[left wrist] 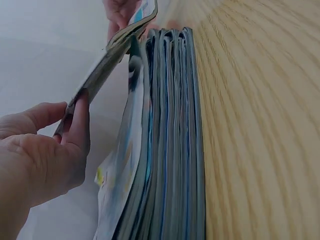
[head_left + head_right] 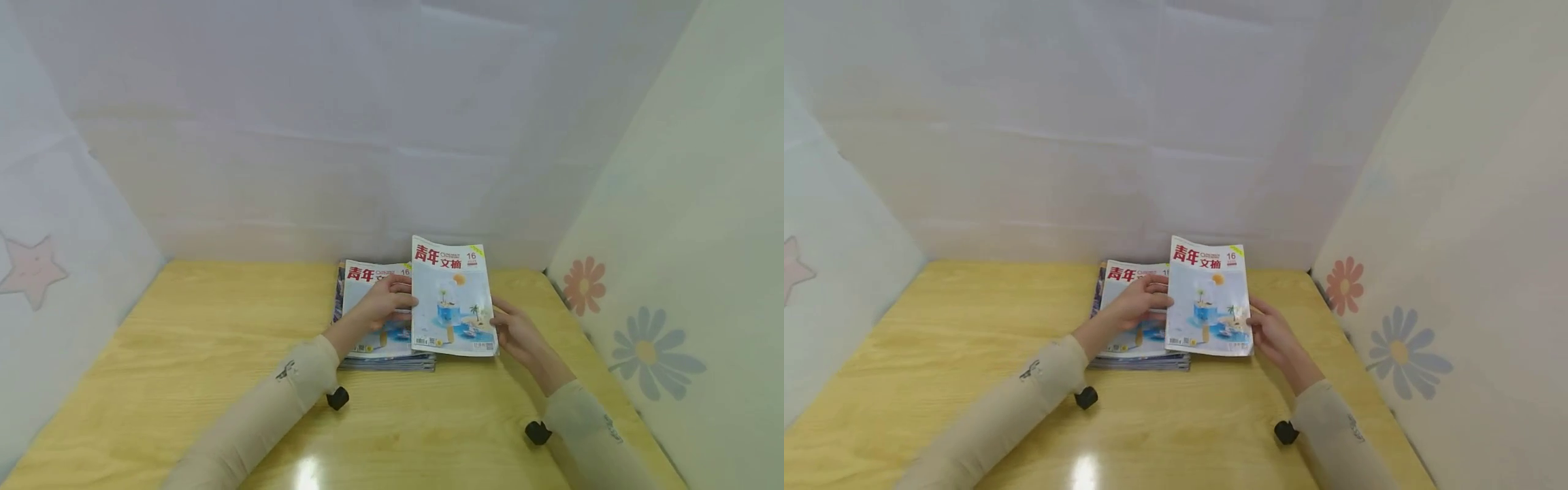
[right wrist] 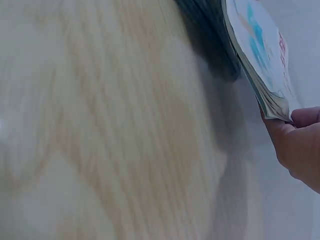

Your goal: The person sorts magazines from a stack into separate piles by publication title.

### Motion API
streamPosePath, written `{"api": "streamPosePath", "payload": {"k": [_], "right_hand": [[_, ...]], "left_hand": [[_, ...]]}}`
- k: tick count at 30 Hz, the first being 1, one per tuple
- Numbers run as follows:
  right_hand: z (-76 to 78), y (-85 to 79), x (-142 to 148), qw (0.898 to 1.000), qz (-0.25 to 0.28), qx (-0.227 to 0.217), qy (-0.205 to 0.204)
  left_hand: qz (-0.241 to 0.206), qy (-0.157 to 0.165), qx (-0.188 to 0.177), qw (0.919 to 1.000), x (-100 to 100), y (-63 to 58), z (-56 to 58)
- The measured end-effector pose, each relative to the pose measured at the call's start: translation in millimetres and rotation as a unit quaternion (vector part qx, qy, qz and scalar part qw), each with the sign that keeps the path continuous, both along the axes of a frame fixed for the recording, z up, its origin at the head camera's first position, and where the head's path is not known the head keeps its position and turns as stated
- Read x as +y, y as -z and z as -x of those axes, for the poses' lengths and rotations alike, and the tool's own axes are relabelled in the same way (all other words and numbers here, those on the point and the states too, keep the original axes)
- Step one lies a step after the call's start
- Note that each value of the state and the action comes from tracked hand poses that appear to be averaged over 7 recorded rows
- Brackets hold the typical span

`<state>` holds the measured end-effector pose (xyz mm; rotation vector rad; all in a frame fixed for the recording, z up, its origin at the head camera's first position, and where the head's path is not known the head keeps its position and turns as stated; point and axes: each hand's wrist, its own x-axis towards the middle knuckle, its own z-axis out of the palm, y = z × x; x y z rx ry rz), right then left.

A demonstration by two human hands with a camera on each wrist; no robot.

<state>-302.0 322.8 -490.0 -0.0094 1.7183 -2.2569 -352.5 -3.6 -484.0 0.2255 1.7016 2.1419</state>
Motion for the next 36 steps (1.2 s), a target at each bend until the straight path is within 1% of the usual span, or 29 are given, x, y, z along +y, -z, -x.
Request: {"api": "streamPosePath", "payload": {"k": [4,6,9,12,16,20,23,27,30,33,34,36], "right_hand": [[2.5,10.7,22,0.999,-0.027,-0.031,0.014],[5.0,14.0,32,0.997,-0.047,-0.046,0.028],[9.6,15.4,43,0.995,-0.070,-0.062,0.032],[16.6,13.4,52,0.994,-0.081,-0.072,0.026],[26.8,8.0,64,0.993,-0.084,-0.080,0.010],[33.1,4.6,72,0.993,-0.086,-0.083,-0.010],[35.0,6.0,74,0.992,-0.092,-0.085,-0.017],[37.2,10.1,76,0.990,-0.107,-0.094,-0.004],[40.2,12.9,77,0.988,-0.129,-0.088,-0.002],[41.1,14.7,80,0.984,-0.161,-0.078,0.003],[40.9,14.8,81,0.982,-0.174,-0.074,-0.002],[40.5,14.6,82,0.979,-0.189,-0.077,0.009]], "left_hand": [[0.005,0.000,-0.017,0.9998,25,3.2,-3.6],[0.013,-0.004,-0.033,0.9993,38,1.3,-5.7],[0.031,-0.015,-0.061,0.9976,54,-2.5,-6.7],[0.039,-0.030,-0.085,0.9951,65,-5.8,-3.3],[0.021,-0.042,-0.106,0.9933,75,-4.9,5.3],[0.026,-0.043,-0.103,0.9933,84,-2.0,11.2],[0.038,-0.050,-0.098,0.9932,89,0.1,11.4],[0.052,-0.069,-0.090,0.9922,98,1.9,9.3],[0.074,-0.089,-0.078,0.9902,104,1.3,7.6],[0.101,-0.109,-0.071,0.9863,115,-1.4,5.7],[0.109,-0.114,-0.070,0.9849,118,-2.2,5.3],[0.127,-0.120,-0.071,0.9822,124,-3.9,4.6]]}}
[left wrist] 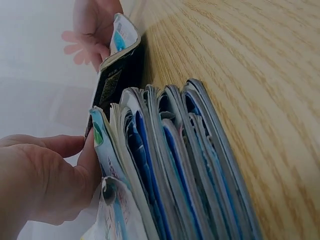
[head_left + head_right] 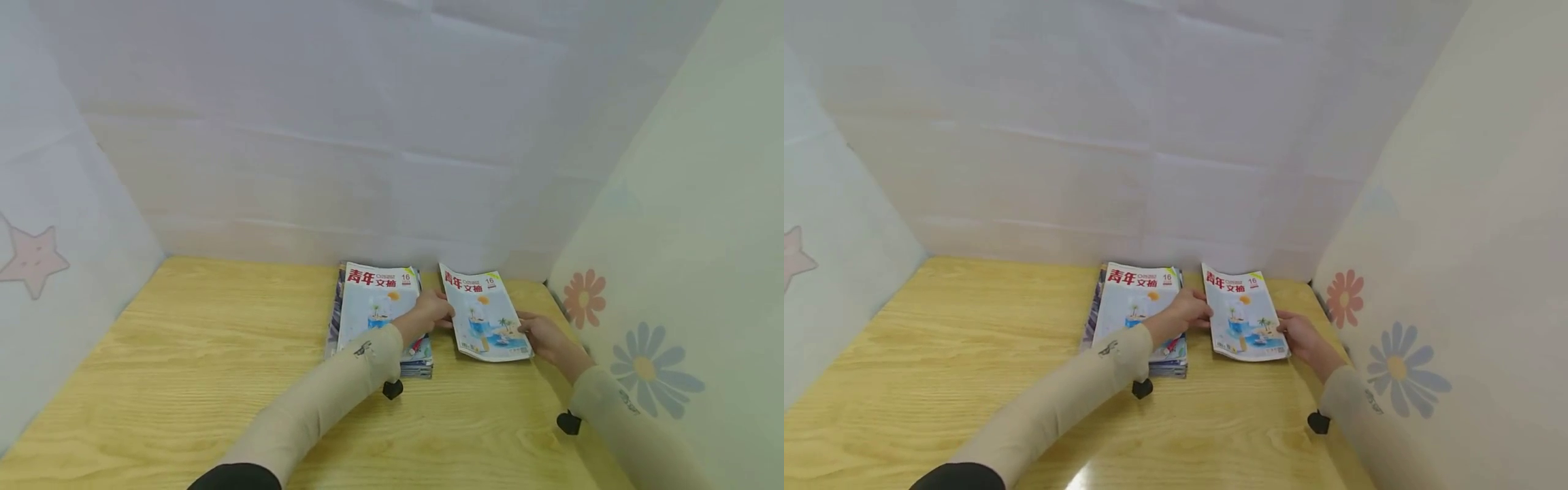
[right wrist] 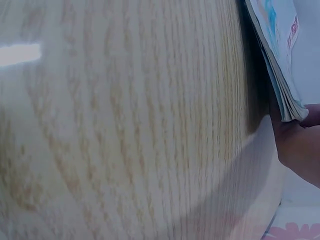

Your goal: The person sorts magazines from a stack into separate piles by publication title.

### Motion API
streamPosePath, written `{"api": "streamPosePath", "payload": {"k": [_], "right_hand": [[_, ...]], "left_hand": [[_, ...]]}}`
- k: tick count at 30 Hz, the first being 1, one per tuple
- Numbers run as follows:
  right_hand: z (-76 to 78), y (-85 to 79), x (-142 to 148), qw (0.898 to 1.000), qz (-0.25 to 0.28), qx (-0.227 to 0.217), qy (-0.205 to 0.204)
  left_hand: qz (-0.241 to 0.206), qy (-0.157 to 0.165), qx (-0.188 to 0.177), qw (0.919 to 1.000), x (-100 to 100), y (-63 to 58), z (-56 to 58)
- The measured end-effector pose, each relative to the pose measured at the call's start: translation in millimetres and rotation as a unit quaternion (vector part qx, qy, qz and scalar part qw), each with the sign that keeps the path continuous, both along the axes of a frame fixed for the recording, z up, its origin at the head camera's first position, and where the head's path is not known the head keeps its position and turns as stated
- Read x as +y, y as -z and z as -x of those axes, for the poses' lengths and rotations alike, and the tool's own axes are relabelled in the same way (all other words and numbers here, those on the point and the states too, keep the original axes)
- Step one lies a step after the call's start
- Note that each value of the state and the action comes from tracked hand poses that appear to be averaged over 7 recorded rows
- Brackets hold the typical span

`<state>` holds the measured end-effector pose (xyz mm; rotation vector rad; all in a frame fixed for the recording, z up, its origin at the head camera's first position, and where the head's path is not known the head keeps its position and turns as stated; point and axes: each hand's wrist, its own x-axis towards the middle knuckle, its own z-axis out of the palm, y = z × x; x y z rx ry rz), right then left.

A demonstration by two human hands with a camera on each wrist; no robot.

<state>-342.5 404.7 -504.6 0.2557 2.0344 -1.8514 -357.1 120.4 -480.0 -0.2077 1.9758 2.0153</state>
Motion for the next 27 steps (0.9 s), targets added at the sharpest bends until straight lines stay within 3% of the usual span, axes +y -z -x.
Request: {"api": "streamPosePath", "payload": {"k": [7,12,17,23,27], "right_hand": [[-5.3,-7.3,-7,0.998,-0.054,0.004,0.026],[-1.5,-16.4,-21,0.987,-0.147,0.033,0.048],[9.0,-28.0,-35,0.977,-0.198,0.056,0.063],[11.7,-43.1,-45,0.968,-0.227,0.098,0.041],[8.1,-46.7,-52,0.970,-0.218,0.097,0.052]], "left_hand": [[0.060,0.019,0.004,0.9980,4,-0.4,-1.2],[0.085,0.049,0.020,0.9950,-11,-6.7,1.1],[0.151,0.083,0.047,0.9839,-30,-14.8,8.6],[0.156,0.089,0.088,0.9798,-50,-24.4,6.2],[0.153,0.084,0.127,0.9765,-62,-25.3,-1.3]]}}
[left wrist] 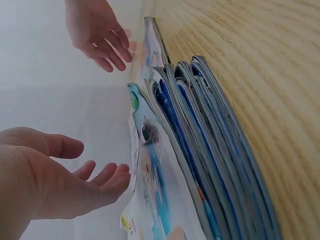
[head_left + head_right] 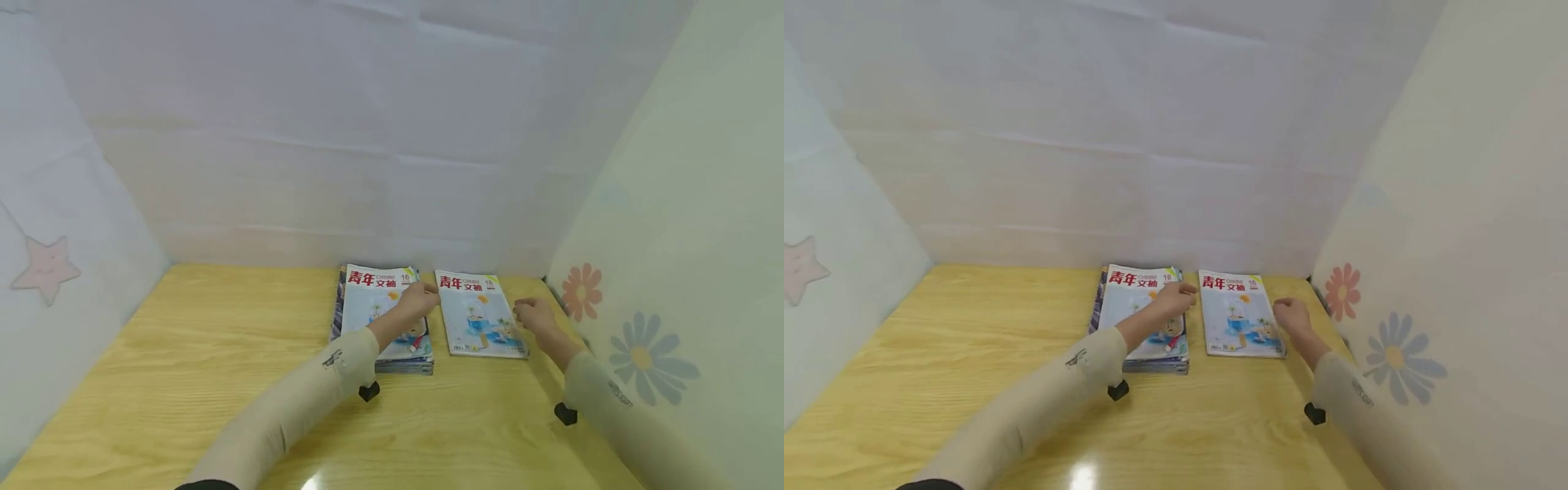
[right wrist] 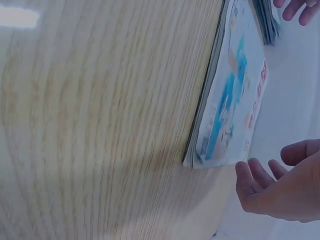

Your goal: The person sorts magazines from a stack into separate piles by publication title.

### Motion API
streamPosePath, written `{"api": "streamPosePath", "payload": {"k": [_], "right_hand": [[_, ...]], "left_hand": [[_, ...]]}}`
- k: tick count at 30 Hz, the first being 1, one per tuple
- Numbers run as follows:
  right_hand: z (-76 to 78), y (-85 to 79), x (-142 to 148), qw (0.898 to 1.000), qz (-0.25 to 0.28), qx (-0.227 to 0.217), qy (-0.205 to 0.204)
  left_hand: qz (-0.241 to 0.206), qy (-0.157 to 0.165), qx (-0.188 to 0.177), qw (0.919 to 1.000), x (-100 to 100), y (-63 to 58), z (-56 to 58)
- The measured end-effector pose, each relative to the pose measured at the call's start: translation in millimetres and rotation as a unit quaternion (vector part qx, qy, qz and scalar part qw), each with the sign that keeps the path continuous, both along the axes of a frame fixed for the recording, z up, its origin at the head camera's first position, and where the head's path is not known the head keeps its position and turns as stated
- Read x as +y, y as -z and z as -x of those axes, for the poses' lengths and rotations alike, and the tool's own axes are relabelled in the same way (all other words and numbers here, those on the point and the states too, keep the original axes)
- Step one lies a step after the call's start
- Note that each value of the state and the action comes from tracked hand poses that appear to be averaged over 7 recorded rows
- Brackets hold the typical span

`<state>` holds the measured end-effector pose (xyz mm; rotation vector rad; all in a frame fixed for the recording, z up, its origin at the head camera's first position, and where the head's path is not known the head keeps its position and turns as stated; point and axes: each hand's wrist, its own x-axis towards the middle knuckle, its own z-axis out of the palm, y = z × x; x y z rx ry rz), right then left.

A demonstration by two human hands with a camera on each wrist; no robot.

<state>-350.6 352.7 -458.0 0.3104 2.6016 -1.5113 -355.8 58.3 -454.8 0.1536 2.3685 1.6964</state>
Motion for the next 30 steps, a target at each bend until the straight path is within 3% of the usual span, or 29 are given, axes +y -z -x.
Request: {"api": "streamPosePath", "payload": {"k": [6,15,24,30], "right_hand": [[-8.3,1.5,-17,0.999,0.047,-0.007,0.005],[-15.6,-5.8,-59,0.996,0.085,-0.006,-0.032],[-28.5,2.2,-100,0.988,0.070,0.070,-0.118],[-30.1,12.4,-128,0.982,0.044,0.130,-0.127]], "left_hand": [[-0.027,-0.004,0.035,0.9990,-24,1.6,-14.9],[-0.032,-0.055,0.051,0.9967,-61,-1.3,-32.0],[-0.041,-0.076,0.052,0.9949,-88,6.5,-53.4],[-0.036,-0.111,0.087,0.9893,-106,6.5,-65.1]]}}
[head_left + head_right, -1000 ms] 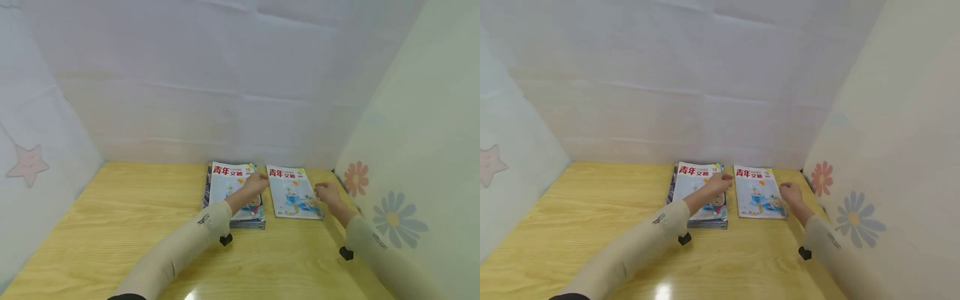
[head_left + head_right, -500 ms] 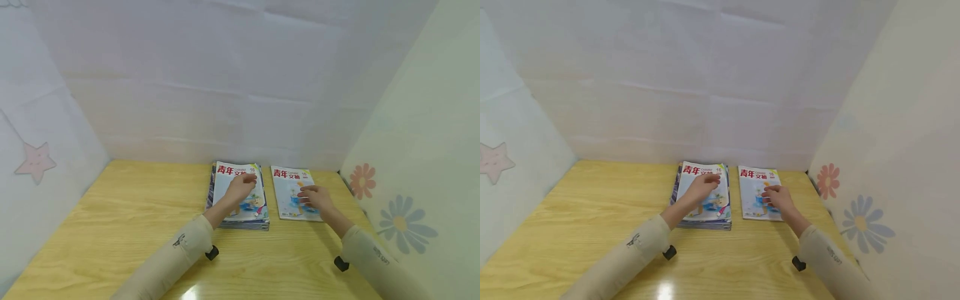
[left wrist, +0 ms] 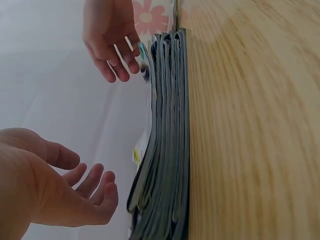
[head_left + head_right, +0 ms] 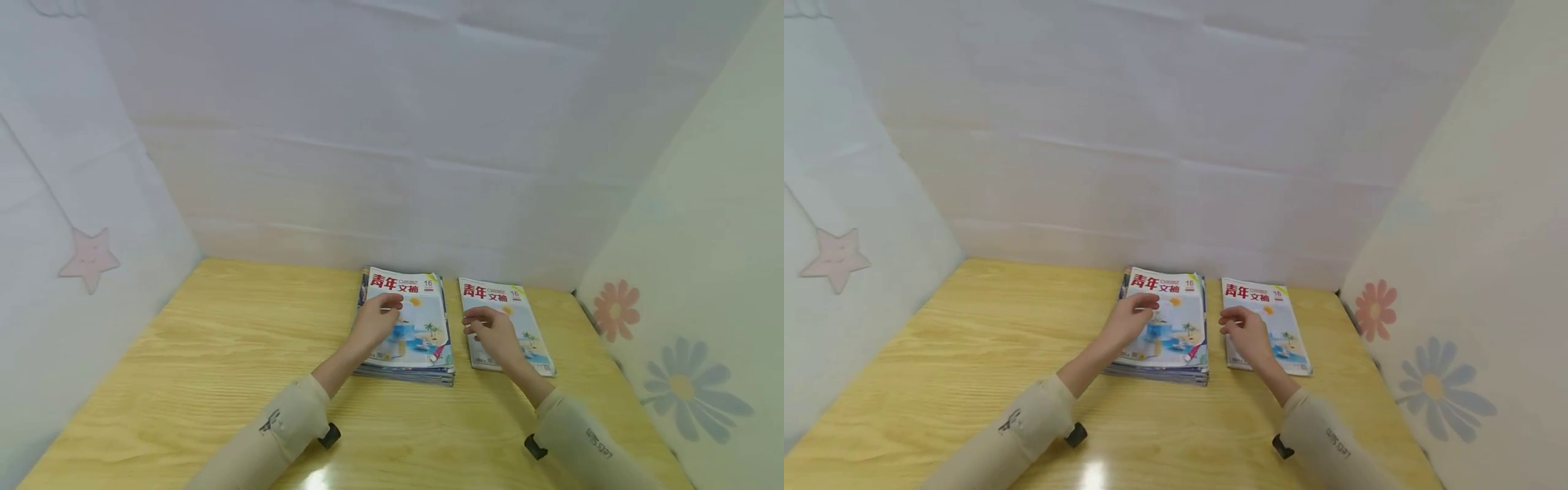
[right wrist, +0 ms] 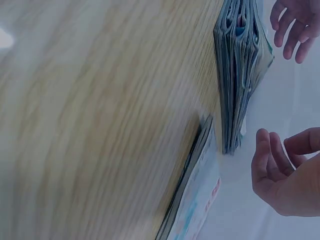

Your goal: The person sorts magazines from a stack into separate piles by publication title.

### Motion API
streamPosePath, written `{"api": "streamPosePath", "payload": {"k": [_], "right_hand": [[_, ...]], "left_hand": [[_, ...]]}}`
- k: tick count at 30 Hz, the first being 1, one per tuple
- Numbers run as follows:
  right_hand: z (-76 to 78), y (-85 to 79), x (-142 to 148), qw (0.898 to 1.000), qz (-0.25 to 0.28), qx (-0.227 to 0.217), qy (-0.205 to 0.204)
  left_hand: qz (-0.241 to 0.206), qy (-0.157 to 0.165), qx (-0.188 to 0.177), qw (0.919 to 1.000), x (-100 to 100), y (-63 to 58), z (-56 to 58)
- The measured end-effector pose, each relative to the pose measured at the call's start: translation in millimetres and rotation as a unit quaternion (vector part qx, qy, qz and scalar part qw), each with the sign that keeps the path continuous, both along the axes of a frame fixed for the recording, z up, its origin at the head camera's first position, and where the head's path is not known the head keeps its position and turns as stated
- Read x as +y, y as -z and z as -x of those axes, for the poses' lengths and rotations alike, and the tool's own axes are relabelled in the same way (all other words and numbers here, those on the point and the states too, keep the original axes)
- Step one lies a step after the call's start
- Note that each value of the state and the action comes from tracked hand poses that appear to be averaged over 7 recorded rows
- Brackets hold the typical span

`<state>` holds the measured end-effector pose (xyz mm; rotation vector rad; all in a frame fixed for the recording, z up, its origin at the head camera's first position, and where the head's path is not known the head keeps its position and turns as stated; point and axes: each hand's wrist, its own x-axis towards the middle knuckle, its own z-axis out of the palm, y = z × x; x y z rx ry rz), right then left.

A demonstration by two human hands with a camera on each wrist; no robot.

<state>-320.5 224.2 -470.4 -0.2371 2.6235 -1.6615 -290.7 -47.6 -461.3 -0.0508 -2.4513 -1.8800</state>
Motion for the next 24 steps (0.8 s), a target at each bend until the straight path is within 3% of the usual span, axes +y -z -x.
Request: {"api": "streamPosePath", "payload": {"k": [5,10,14,19,24], "right_hand": [[-3.3,5.5,-15,1.000,-0.011,0.008,-0.006],[-7.4,11.7,-25,0.999,0.011,-0.020,-0.032],[-11.5,14.5,-30,1.000,0.002,-0.020,-0.018],[-12.3,13.4,-35,0.998,-0.048,-0.027,0.007],[-12.4,13.1,-42,0.993,-0.101,-0.059,-0.008]], "left_hand": [[0.009,-0.026,0.012,0.9995,-10,3.0,-1.6],[0.013,-0.039,-0.006,0.9991,-21,8.6,-3.4],[0.011,-0.048,-0.021,0.9986,-27,12.5,-4.7],[0.017,-0.052,-0.032,0.9980,-31,13.2,-3.1],[0.032,-0.057,-0.037,0.9972,-34,12.3,-0.5]]}}
